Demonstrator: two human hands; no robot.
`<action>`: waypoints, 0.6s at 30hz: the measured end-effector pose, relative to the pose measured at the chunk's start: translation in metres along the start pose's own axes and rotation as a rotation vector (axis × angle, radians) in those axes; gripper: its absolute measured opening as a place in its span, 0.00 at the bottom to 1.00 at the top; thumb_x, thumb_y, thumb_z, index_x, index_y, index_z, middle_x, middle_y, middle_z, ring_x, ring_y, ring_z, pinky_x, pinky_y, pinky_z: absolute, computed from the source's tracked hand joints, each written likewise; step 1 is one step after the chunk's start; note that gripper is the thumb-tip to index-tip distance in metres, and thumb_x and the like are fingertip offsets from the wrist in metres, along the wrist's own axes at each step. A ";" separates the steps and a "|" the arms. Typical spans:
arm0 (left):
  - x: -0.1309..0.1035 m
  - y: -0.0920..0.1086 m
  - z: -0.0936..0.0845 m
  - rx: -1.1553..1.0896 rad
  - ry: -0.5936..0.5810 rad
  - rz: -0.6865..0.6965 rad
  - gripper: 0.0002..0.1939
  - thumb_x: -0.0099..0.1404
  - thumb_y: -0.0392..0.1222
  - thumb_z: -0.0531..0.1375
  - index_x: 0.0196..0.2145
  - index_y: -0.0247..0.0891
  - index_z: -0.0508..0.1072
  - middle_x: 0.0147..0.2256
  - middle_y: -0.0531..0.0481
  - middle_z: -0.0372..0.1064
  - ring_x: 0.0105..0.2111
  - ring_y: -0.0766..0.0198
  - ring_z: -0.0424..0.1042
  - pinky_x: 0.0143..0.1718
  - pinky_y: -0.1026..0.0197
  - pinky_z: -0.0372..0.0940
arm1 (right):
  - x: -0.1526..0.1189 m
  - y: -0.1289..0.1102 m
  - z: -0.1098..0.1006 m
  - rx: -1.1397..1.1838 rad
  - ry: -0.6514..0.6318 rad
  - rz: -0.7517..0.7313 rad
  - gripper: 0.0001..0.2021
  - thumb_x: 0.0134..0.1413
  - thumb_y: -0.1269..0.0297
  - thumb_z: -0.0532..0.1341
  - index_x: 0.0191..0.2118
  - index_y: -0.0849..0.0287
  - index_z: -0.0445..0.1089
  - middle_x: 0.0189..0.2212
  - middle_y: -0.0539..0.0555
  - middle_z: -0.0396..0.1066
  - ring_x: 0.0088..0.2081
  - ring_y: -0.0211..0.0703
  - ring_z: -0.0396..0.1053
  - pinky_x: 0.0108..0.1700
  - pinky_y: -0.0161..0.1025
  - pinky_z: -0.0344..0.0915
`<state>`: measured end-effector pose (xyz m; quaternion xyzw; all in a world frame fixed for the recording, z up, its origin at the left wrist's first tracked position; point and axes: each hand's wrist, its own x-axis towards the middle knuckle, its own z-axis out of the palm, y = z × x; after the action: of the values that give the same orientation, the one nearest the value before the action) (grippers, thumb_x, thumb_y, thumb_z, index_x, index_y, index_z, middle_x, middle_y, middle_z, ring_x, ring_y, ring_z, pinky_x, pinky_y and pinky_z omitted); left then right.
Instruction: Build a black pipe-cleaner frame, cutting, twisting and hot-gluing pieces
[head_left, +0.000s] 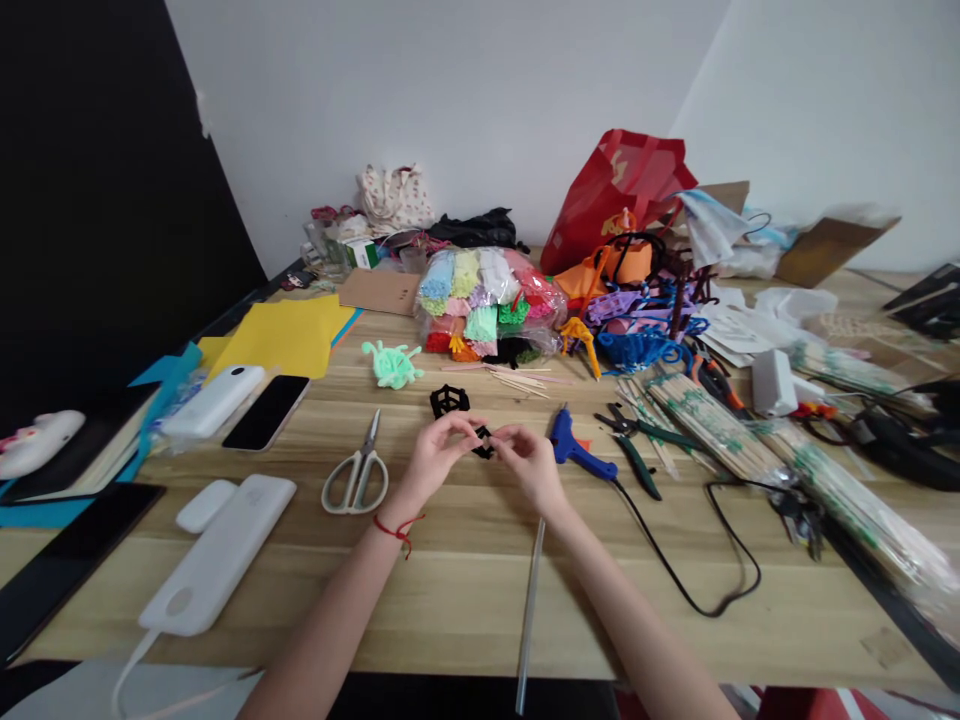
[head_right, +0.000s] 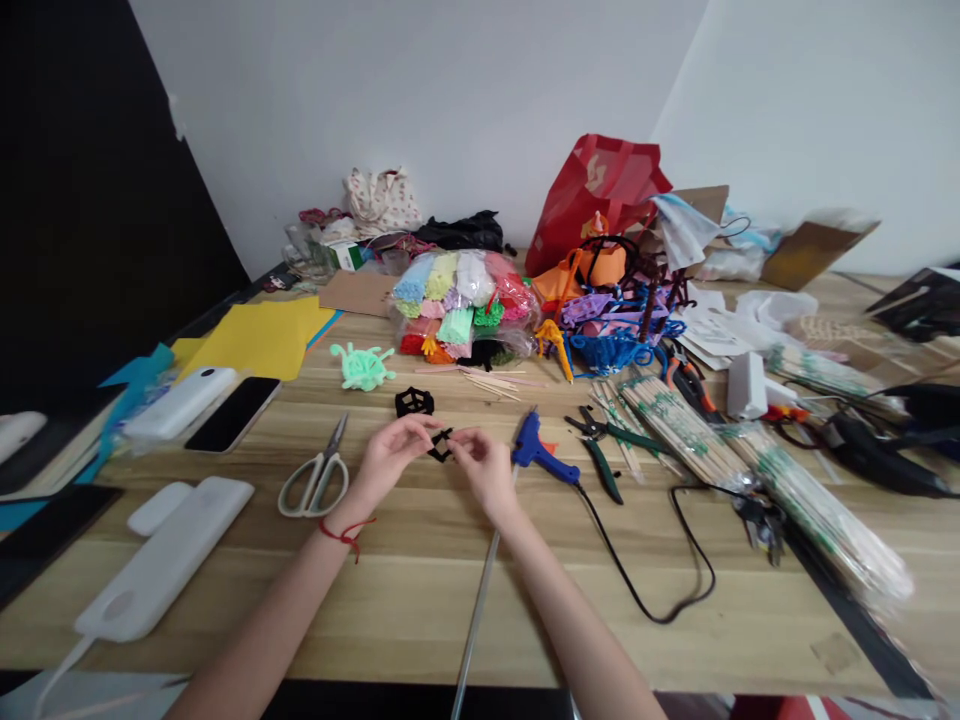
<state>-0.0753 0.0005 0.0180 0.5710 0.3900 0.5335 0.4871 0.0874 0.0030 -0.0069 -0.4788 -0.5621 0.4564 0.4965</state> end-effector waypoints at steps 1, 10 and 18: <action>0.000 -0.001 0.002 0.010 -0.020 0.018 0.09 0.55 0.43 0.63 0.26 0.35 0.70 0.41 0.44 0.71 0.47 0.58 0.69 0.50 0.55 0.60 | 0.001 -0.002 0.000 0.076 0.008 0.025 0.13 0.44 0.56 0.65 0.31 0.60 0.70 0.21 0.50 0.68 0.21 0.36 0.60 0.24 0.35 0.57; -0.002 -0.010 0.006 0.042 0.077 -0.114 0.10 0.54 0.44 0.64 0.29 0.36 0.69 0.28 0.53 0.66 0.31 0.66 0.67 0.37 0.63 0.63 | 0.002 -0.011 -0.002 0.383 -0.098 0.192 0.16 0.38 0.57 0.69 0.34 0.61 0.73 0.20 0.48 0.69 0.21 0.33 0.62 0.26 0.33 0.59; 0.000 -0.006 0.006 0.056 0.042 0.074 0.09 0.54 0.43 0.64 0.24 0.35 0.70 0.36 0.46 0.67 0.41 0.60 0.68 0.44 0.58 0.63 | 0.002 -0.008 0.002 0.307 -0.105 0.175 0.15 0.39 0.55 0.68 0.30 0.61 0.72 0.19 0.48 0.68 0.19 0.32 0.60 0.23 0.32 0.56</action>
<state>-0.0688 0.0005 0.0127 0.5873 0.3936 0.5517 0.4425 0.0847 0.0035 0.0012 -0.4200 -0.4672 0.6026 0.4922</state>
